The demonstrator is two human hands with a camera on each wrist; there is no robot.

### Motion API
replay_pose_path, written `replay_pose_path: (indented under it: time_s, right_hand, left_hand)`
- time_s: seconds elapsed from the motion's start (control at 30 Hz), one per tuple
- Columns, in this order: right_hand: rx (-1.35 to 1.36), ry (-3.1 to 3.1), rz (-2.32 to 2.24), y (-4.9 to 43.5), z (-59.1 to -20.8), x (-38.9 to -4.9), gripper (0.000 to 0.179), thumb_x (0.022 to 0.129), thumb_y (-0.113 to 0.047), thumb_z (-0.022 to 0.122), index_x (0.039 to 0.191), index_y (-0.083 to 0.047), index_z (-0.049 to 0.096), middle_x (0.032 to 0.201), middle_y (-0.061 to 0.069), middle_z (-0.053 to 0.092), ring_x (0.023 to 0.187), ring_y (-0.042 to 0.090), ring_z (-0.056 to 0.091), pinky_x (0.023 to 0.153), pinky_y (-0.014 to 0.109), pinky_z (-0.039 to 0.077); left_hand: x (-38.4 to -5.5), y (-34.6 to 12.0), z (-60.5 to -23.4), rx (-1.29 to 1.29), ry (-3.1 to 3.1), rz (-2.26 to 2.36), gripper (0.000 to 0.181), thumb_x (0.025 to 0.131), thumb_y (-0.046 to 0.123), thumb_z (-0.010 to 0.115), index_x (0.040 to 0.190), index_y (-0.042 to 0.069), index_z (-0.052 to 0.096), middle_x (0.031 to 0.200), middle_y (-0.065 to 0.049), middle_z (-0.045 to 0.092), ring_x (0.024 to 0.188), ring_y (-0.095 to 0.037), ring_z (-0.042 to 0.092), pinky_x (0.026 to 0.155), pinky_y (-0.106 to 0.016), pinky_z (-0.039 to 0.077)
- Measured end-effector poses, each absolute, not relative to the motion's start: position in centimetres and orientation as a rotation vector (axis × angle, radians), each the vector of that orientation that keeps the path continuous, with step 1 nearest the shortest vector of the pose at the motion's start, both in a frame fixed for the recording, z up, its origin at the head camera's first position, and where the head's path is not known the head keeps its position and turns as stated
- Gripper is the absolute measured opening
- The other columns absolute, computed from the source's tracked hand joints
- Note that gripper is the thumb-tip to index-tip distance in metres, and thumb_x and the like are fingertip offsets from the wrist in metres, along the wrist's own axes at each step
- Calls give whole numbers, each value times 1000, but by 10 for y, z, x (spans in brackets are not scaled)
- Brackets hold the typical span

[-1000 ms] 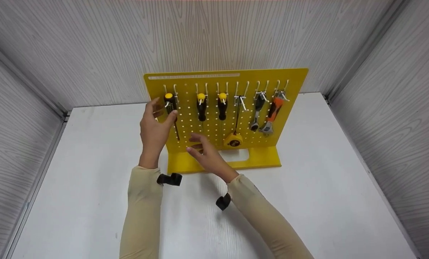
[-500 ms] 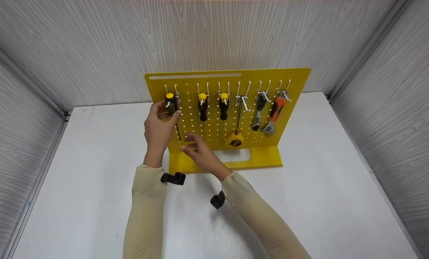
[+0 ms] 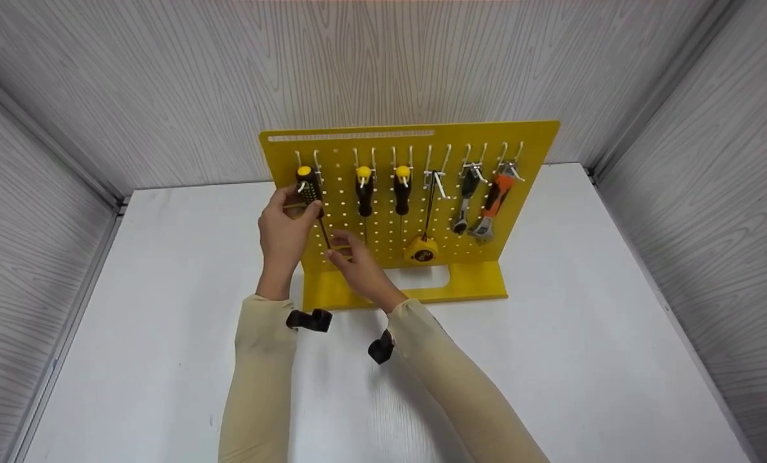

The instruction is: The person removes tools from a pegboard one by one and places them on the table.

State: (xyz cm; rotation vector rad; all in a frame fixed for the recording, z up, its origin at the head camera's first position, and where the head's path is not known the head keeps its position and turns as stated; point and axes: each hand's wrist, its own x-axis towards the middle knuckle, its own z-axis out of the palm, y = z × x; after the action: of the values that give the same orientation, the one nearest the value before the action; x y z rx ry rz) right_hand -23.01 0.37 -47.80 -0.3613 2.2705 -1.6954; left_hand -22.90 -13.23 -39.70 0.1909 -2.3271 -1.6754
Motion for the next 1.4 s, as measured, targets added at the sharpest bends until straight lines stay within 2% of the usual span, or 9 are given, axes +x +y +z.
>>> replay_pose_path:
  time_s: [0.3, 0.53, 0.9, 1.4]
  right_hand:
    - [-373, 2323, -1676, -3, -479, -227, 43, 100, -16, 52, 141, -9, 43, 135, 10, 53, 121, 23, 55, 103, 35, 46]
    - [-402, 2291, -1739, 0, -482, -226, 38, 96, -12, 58, 133, -10, 53, 121, 8, 61, 109, 19, 59, 97, 31, 49]
    - [-406, 2244, -1831, 9, -483, -216, 31, 92, -10, 64, 122, -9, 61, 106, 9, 64, 88, 16, 62, 80, 25, 54]
    - [-481, 2319, -1851, 12, -479, -203, 27, 92, -9, 63, 119, -6, 63, 101, 11, 65, 83, 14, 60, 76, 23, 52]
  left_hand:
    - [-226, -134, -398, 173, -2313, -1696, 46, 89, 22, 68, 130, 5, 55, 115, -13, 64, 98, -20, 67, 82, -30, 56]
    - [-225, -138, -397, 138, -2273, -1760, 43, 89, 21, 68, 128, 5, 57, 112, -11, 64, 93, -19, 67, 75, -21, 55]
    - [-221, -140, -394, 135, -2282, -1838, 43, 89, 22, 68, 127, 5, 57, 111, -11, 62, 89, -15, 63, 77, -23, 53]
    - [-208, -142, -390, 89, -2246, -1851, 42, 87, 20, 71, 122, 3, 58, 107, -10, 61, 86, -15, 62, 75, -21, 51]
